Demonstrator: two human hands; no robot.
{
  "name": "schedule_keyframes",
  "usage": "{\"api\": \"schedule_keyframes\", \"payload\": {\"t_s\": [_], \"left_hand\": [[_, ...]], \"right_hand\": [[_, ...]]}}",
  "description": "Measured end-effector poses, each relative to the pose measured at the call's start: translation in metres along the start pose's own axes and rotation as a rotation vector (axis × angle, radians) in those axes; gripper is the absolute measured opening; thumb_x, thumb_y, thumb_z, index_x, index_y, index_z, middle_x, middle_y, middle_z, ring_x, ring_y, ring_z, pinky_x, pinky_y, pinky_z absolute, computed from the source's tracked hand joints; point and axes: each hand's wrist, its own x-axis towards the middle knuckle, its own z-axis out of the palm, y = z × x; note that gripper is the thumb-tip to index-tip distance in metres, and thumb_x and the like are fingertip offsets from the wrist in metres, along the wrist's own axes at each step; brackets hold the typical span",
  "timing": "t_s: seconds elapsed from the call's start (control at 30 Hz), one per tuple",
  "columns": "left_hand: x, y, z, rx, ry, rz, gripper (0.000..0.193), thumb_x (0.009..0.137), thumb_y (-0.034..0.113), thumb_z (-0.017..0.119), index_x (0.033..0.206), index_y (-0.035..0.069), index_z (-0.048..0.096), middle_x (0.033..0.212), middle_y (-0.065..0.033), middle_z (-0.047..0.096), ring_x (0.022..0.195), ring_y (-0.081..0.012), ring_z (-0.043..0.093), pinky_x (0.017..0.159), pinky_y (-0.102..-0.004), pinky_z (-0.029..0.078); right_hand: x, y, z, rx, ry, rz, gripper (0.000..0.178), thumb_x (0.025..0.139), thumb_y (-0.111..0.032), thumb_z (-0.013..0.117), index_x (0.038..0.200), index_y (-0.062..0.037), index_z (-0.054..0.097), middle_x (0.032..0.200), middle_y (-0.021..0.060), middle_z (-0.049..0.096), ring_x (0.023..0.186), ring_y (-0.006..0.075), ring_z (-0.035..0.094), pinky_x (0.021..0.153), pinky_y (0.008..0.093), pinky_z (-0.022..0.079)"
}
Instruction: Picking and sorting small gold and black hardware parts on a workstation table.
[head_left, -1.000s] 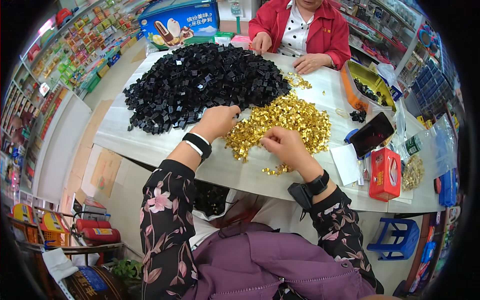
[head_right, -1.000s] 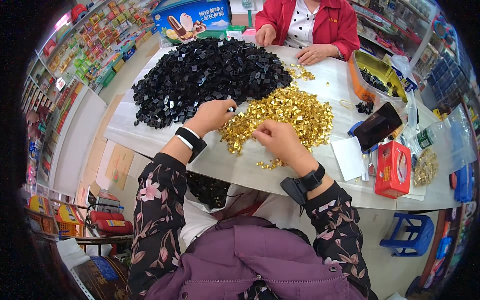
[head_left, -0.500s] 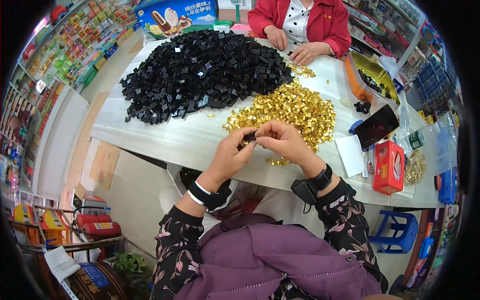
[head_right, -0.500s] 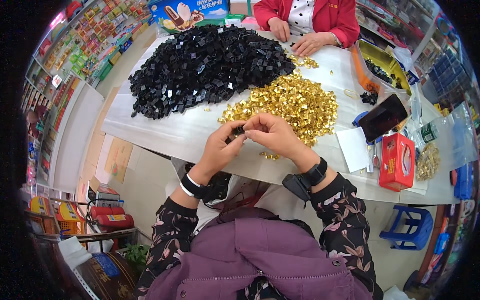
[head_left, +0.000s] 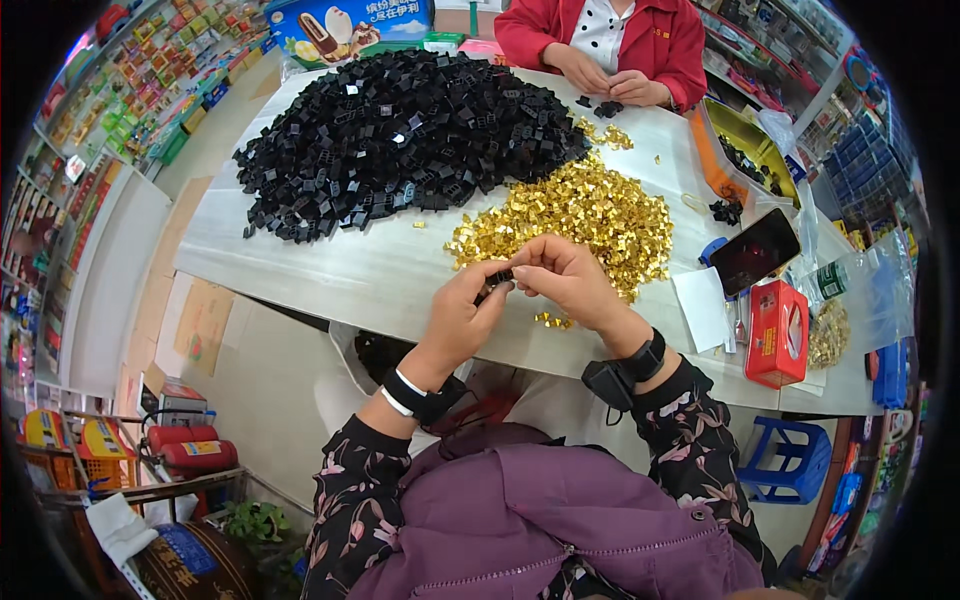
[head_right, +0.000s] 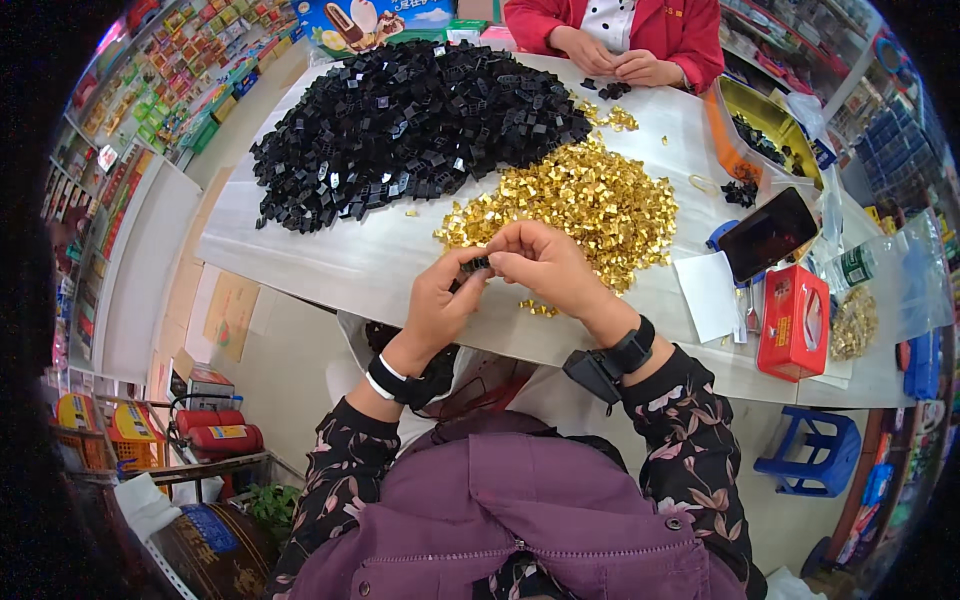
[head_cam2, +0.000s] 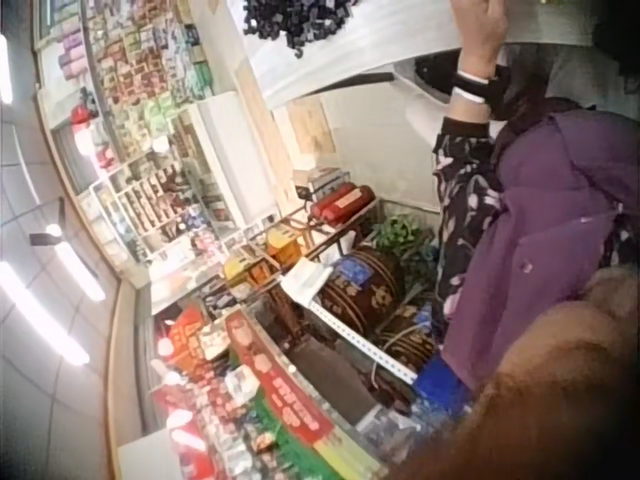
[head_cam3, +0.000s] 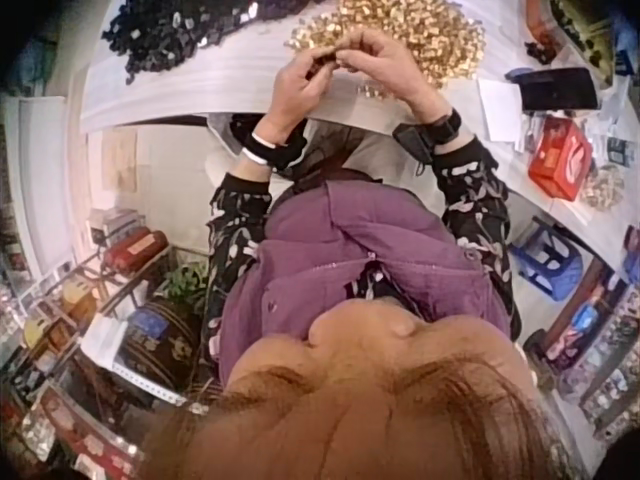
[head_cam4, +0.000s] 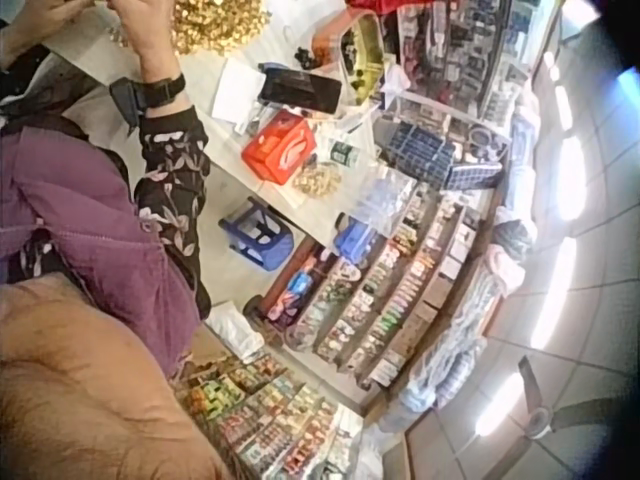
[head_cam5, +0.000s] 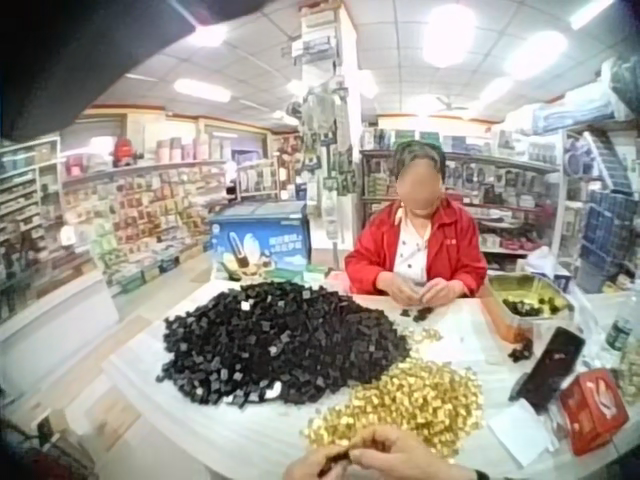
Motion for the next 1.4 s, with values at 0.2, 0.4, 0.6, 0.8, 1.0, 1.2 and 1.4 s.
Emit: {"api": "schedule_keyframes", "payload": {"t_s": [0.2, 0.4, 0.6, 0.8, 1.0, 1.2, 1.4], "left_hand": [[-0.001, 0.003, -0.001, 0.008, -0.001, 0.010, 0.024, 0.087, 0.002, 0.056, 0.111, 0.003, 0.058, 0.077, -0.0017, 0.061, 0.058, -0.0054, 0.053, 0.051, -0.0214, 0.043], [0.000, 0.007, -0.001, 0.093, 0.001, 0.076, 0.025, 0.085, 0.002, 0.056, 0.109, 0.004, 0.058, 0.084, -0.0085, 0.062, 0.068, -0.0159, 0.058, 0.060, -0.0268, 0.046], [0.001, 0.004, -0.004, -0.036, -0.011, -0.040, 0.024, 0.086, 0.004, 0.056, 0.110, 0.003, 0.058, 0.084, -0.0093, 0.063, 0.070, -0.0160, 0.060, 0.061, -0.0263, 0.046], [0.007, 0.009, -0.009, -0.384, 0.073, -0.279, 0.023, 0.089, 0.007, 0.056, 0.111, 0.004, 0.056, 0.078, -0.0020, 0.060, 0.060, -0.0060, 0.053, 0.054, -0.0194, 0.041], [0.008, 0.006, -0.008, -0.349, 0.076, -0.246, 0.025, 0.088, 0.009, 0.059, 0.112, 0.004, 0.055, 0.075, 0.0010, 0.057, 0.058, -0.0042, 0.051, 0.053, -0.0175, 0.040], [0.007, 0.005, -0.007, -0.232, 0.071, -0.231, 0.021, 0.086, 0.009, 0.061, 0.105, 0.002, 0.053, 0.083, -0.0017, 0.059, 0.062, -0.0052, 0.053, 0.054, -0.0185, 0.043], [0.007, 0.013, 0.001, -0.374, 0.253, -0.168, 0.021, 0.087, 0.007, 0.059, 0.107, 0.002, 0.054, 0.079, -0.0017, 0.060, 0.061, -0.0041, 0.051, 0.053, -0.0181, 0.043]], "right_hand": [[0.000, -0.007, -0.005, -0.053, -0.052, 0.183, 0.016, 0.087, -0.018, 0.062, 0.091, -0.0034, 0.060, 0.078, -0.0009, 0.060, 0.067, 0.0049, 0.054, 0.060, 0.0199, 0.046], [0.002, -0.009, -0.004, -0.015, -0.098, 0.273, 0.018, 0.088, -0.023, 0.062, 0.086, -0.0056, 0.058, 0.072, -0.0026, 0.057, 0.061, 0.0039, 0.052, 0.053, 0.0182, 0.042], [0.007, 0.008, -0.004, 0.045, -0.112, 0.210, 0.018, 0.089, -0.023, 0.062, 0.084, -0.0064, 0.057, 0.071, -0.0032, 0.056, 0.059, 0.0033, 0.051, 0.050, 0.0172, 0.040], [0.002, 0.011, 0.002, -0.649, -0.066, -0.135, 0.018, 0.082, -0.024, 0.064, 0.085, -0.0067, 0.059, 0.073, 0.0032, 0.060, 0.063, 0.0153, 0.058, 0.056, 0.0286, 0.046], [0.000, 0.009, 0.012, -1.048, 0.043, -0.324, 0.017, 0.078, -0.024, 0.063, 0.084, -0.0093, 0.061, 0.078, 0.0096, 0.062, 0.072, 0.0286, 0.061, 0.062, 0.0385, 0.049], [-0.002, 0.006, -0.002, -0.994, 0.084, -0.271, 0.016, 0.077, -0.023, 0.065, 0.082, -0.0078, 0.062, 0.076, 0.0088, 0.061, 0.070, 0.0262, 0.061, 0.061, 0.0362, 0.049], [-0.003, 0.005, -0.006, -1.111, 0.131, -0.227, 0.014, 0.077, -0.020, 0.066, 0.080, -0.0071, 0.063, 0.075, 0.0080, 0.060, 0.068, 0.0240, 0.061, 0.059, 0.0347, 0.048]]}}
